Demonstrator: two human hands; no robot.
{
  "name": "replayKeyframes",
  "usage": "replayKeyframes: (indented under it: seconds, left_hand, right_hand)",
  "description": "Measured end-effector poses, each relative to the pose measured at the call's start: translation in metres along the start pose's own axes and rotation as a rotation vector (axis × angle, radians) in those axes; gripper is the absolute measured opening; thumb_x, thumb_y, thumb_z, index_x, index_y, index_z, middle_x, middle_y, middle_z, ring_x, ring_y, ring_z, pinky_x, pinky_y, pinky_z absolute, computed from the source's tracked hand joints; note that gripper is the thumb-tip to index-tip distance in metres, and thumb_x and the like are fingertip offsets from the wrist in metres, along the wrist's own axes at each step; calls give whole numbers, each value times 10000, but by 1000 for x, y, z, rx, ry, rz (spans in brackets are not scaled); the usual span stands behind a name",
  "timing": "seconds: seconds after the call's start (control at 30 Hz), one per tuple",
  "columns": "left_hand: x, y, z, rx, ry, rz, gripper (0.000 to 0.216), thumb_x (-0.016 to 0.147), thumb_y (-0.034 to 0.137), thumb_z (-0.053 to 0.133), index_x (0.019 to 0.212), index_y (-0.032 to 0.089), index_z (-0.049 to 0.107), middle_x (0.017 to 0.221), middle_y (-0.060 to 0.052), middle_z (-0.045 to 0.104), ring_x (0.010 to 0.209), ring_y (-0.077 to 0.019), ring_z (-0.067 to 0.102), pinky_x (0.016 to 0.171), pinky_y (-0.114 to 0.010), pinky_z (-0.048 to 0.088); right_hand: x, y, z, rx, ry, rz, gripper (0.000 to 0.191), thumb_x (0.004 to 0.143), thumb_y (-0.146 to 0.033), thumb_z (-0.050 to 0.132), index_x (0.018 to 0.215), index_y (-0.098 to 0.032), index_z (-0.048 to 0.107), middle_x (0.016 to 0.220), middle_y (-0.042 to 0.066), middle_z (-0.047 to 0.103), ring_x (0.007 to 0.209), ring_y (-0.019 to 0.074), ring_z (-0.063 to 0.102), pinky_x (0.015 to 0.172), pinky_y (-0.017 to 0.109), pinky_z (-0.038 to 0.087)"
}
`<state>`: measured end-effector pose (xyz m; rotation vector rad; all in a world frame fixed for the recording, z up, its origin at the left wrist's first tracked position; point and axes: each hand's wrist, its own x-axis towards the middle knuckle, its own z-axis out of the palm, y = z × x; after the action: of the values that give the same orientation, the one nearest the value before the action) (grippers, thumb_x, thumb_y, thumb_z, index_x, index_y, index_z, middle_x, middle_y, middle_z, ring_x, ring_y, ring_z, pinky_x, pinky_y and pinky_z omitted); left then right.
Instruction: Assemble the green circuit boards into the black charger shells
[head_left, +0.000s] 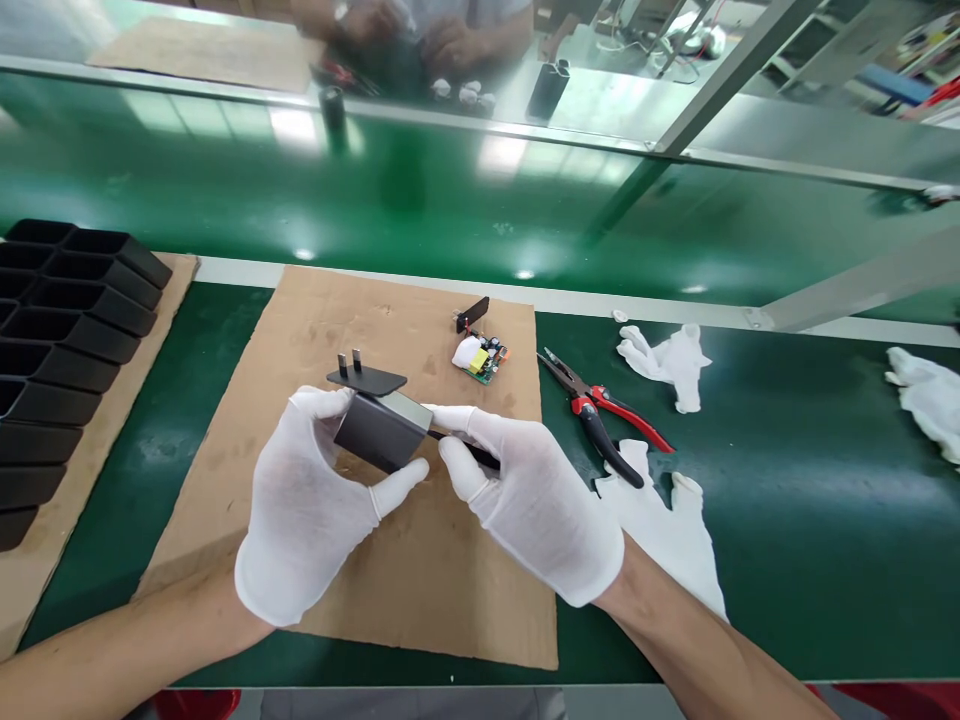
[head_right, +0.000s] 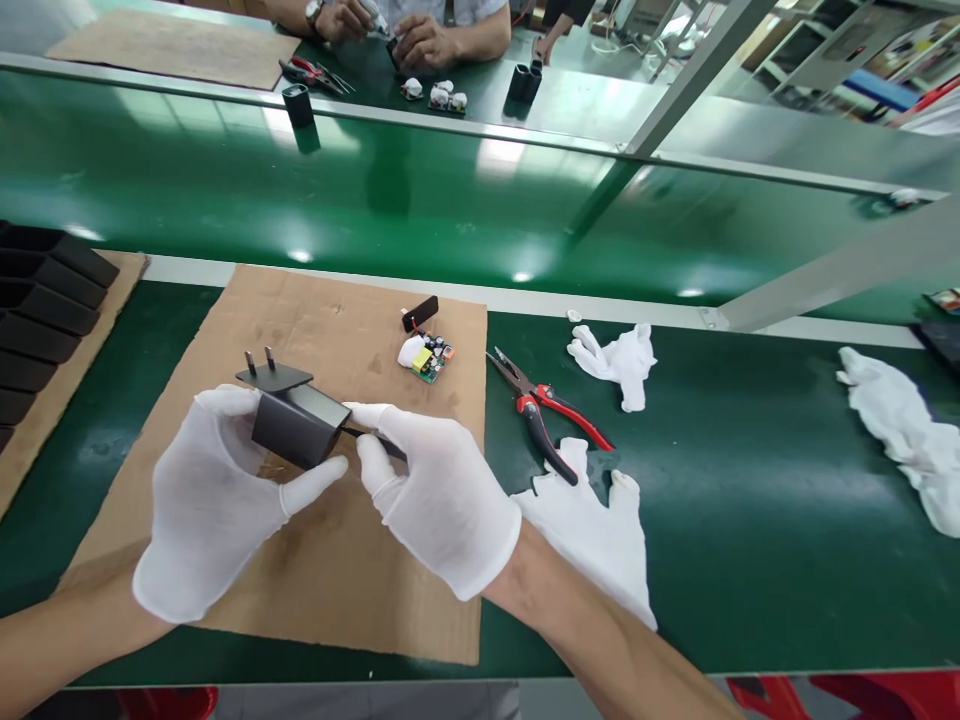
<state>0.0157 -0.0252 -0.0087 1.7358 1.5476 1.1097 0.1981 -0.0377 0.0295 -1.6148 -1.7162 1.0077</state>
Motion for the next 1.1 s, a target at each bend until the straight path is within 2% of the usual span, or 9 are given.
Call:
replayKeyframes:
  seconds: [0.13, 0.27, 0.43, 0.5, 0.57, 0.63, 0.73, 0.87, 1.1]
  left_hand:
    - [0, 1, -1, -66, -57, -68, 558, 689, 411, 900, 1072, 323, 503, 1079, 0, 699, 1028, -284, 747, 922, -437, 619]
    - [0, 2, -2, -40, -49, -73, 553, 670, 422, 908, 1052, 322, 520, 1047, 13, 691, 1025, -298, 741, 902, -433, 618]
    - [2, 4, -3, 1, -40, -82, 555, 648, 418, 912, 1029, 303, 526, 1042, -10, 679, 1010, -300, 729, 899, -448, 608]
    - [6, 7, -4, -11, -75, -130, 542, 638, 403, 909, 1022, 273, 549, 1002, -16, 695, 957, -295, 736, 873, -452, 613]
    - [12, 9, -6, -96, -155, -235, 504, 648, 394, 893, 1015, 237, 586, 960, -24, 724, 910, -288, 737, 841, -453, 617]
    - [19, 10, -7, -287, -244, -382, 458, 699, 428, 858, 1027, 205, 630, 979, -51, 756, 922, -289, 740, 858, -461, 617]
    - [27, 8, -10, -652, -333, -529, 463, 776, 484, 824, 1080, 170, 670, 1118, -106, 774, 1054, -312, 741, 1010, -501, 578]
    - [29, 5, -13, -888, -397, -490, 468, 780, 466, 872, 1096, 174, 687, 1195, -121, 770, 1158, -332, 723, 1078, -498, 552]
    - [26, 11, -14, -911, -466, -423, 525, 758, 558, 879, 1054, 177, 674, 1179, -142, 775, 1169, -369, 719, 1055, -528, 568]
  right_hand:
    - [0, -1, -1, -13, -2, 16, 439, 924, -165, 480, 1237, -154, 788, 718, -20, 719, 573, 113, 549, 630, 244, 481]
    - [0, 0, 0, 3, -2, 16, 421, 927, -164, 491, 1224, -155, 790, 819, -3, 777, 611, 119, 599, 635, 244, 489]
    - [1, 2, 0, -21, -15, 29, 425, 935, -162, 482, 1232, -164, 785, 744, -20, 724, 577, 110, 554, 618, 244, 462]
    - [2, 2, -4, -17, -54, 42, 424, 933, -159, 486, 1244, -178, 773, 684, -40, 675, 554, 107, 531, 616, 245, 459]
    - [4, 1, -13, 5, -113, 57, 409, 940, -169, 489, 1242, -187, 764, 630, -52, 626, 542, 112, 527, 593, 244, 453]
    - [6, 0, -24, 30, -138, 53, 363, 961, -203, 493, 1189, -180, 774, 603, -49, 589, 545, 121, 528, 569, 245, 445]
    - [8, 0, -35, 37, -49, 12, 322, 996, -267, 495, 1112, -164, 778, 594, -39, 559, 550, 130, 522, 576, 263, 455]
    - [9, 2, -32, 43, 38, -19, 327, 1020, -287, 477, 1118, -160, 761, 582, -47, 535, 535, 130, 506, 588, 272, 465]
    - [8, -3, -21, -19, 34, -52, 314, 990, -259, 498, 1074, -170, 787, 566, -42, 578, 527, 133, 537, 592, 268, 487]
